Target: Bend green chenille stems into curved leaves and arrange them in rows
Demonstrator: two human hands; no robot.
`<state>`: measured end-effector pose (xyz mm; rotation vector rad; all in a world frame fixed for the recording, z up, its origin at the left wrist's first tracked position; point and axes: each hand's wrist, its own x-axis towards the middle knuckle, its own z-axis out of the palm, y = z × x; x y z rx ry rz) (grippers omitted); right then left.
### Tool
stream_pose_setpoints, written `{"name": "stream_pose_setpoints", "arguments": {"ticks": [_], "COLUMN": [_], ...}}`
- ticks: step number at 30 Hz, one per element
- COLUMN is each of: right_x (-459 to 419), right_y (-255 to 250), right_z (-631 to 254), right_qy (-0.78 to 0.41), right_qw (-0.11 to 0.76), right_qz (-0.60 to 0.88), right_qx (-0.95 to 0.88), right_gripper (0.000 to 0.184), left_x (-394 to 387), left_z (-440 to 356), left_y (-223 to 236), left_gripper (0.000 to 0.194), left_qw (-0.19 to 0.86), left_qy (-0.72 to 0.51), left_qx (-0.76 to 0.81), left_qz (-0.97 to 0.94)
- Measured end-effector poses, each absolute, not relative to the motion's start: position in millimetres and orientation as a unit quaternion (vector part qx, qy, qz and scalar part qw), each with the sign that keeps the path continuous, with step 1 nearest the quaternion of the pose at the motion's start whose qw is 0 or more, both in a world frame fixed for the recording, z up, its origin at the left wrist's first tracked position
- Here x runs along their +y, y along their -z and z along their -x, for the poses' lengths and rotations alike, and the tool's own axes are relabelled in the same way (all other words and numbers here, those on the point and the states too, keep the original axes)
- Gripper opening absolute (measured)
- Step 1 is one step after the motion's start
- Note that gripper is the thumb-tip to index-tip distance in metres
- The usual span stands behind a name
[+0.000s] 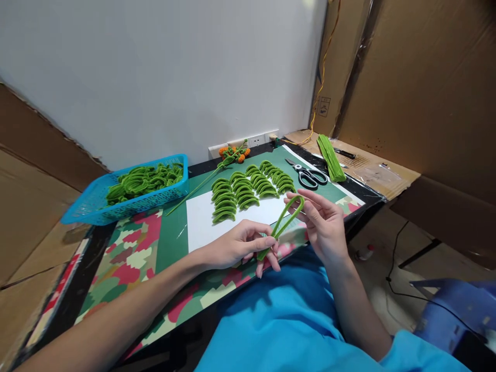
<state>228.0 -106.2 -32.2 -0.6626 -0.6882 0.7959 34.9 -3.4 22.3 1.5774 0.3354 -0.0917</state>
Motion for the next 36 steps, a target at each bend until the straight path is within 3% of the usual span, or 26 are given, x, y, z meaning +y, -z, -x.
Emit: {"name": "stream_pose_setpoints", "arguments": {"ticks": [7, 13, 24, 32, 36], "right_x": [-108.3, -103.6, -103.5, -102.7, -99.9], "right_y": [29.8, 30.9, 31.5, 32.3, 33.6], "right_z": [-230.0, -230.0, -230.0, -228.7, -227.2], "right_qy": [-0.405, -0.403, -0.389, -0.385, -0.379], "right_qw": [0.802, 0.807, 0.804, 0.797, 0.801], "right_qz": [0.291, 0.277, 0.291, 0.303, 0.3], "right_qx": [-0.33, -0.33, -0.343, -0.354, -0.354], "right_gripper": [0.026, 0.034, 0.027, 0.027, 0.025], "left_x": [-2.3, -2.7, 1.8, 2.9, -0.6], "left_z": [-36.1, -36.0, -32.2, -31.6, -33.5], "left_y": [-21.3, -22.6, -22.7, -26.9, -26.4], "left_gripper": [0.04, 0.042, 0.044, 0.035, 0.036], "left_qw": [0.684, 0.683, 0.688, 0.595, 0.596], "left_qy": [0.034, 0.036, 0.076, 0.018, 0.003], "left_qx": [0.156, 0.157, 0.147, 0.121, 0.149], "left_qz": [-0.712, -0.713, -0.707, -0.794, -0.789]}}
